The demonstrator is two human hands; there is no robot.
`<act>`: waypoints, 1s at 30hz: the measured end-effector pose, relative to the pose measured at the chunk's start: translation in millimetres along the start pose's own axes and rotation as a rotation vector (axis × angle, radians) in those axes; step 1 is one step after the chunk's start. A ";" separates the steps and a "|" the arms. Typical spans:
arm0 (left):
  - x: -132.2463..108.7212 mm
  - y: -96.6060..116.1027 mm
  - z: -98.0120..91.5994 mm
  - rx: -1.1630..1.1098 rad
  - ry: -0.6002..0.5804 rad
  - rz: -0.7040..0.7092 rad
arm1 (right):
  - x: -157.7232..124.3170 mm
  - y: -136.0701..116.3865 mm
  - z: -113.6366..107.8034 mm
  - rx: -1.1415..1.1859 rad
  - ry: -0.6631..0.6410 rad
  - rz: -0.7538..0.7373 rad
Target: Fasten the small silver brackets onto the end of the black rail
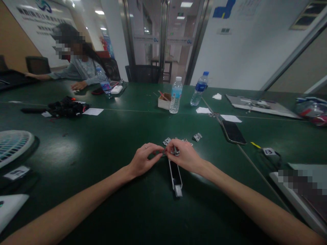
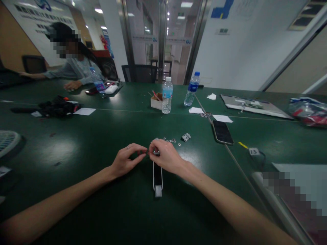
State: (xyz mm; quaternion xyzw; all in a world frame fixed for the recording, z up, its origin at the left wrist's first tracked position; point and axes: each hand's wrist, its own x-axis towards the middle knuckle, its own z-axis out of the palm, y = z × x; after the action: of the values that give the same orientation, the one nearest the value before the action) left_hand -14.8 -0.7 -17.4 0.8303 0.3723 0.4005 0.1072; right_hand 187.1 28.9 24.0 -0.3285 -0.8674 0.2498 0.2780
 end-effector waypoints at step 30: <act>12.6 1.9 -3.3 0.054 -0.297 -0.321 | 7.9 12.0 -40.7 -0.288 -0.546 0.223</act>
State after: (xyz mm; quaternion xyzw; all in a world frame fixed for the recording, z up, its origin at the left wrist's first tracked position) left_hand -11.2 6.5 -6.9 0.8130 0.4904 0.2414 0.2007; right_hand 213.6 52.6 48.5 -0.3781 -0.8951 0.2321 -0.0432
